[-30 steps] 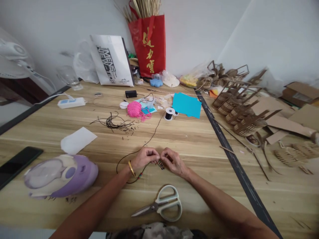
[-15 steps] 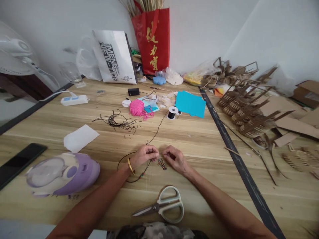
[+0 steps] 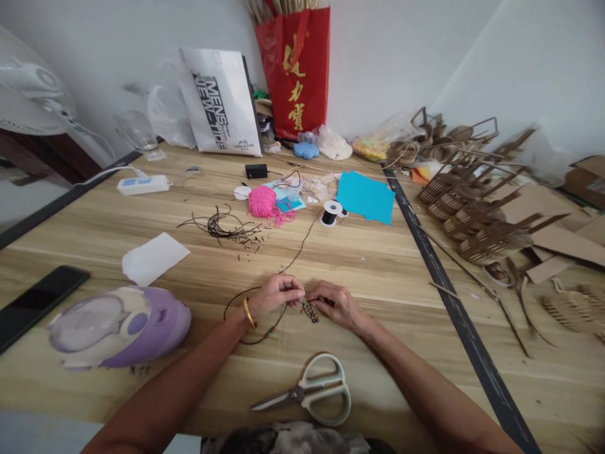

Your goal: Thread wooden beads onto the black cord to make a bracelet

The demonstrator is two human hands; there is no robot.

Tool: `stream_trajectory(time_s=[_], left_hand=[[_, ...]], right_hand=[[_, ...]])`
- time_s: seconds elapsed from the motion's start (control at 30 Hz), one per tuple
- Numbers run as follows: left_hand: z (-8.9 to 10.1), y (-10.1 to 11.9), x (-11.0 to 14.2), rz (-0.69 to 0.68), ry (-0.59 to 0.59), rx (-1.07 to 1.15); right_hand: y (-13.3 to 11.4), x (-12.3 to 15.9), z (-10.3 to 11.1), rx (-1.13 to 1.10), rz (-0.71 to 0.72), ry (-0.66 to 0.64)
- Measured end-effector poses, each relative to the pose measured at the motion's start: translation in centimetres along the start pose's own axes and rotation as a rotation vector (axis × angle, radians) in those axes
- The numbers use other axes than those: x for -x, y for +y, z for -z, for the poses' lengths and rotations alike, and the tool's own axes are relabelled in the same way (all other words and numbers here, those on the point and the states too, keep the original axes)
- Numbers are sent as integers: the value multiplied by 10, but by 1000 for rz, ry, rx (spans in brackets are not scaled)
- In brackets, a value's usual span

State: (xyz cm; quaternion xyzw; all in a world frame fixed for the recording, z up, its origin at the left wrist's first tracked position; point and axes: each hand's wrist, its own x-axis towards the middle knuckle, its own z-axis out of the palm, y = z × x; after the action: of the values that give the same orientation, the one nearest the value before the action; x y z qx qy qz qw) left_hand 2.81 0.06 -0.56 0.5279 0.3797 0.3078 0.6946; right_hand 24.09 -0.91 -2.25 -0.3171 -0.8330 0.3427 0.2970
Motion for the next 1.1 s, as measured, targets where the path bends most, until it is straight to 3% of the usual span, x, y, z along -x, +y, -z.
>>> stream_trajectory(time_s=[0.37,0.7,0.9,1.1], left_hand=[[0,-3,-3,-13,-9,2],[-2,-9,-5,-37,15,-53],[-6,-12,-4,-75,31,-115],[-10,-12,-4,-70,41,-199]], right_hand=[[-5,-2,1,95,33,-52],[-5,-1,-3,75,36,7],[-8,2,-2,-36,-89,124],[-5,4,-3,-135,-201,143]])
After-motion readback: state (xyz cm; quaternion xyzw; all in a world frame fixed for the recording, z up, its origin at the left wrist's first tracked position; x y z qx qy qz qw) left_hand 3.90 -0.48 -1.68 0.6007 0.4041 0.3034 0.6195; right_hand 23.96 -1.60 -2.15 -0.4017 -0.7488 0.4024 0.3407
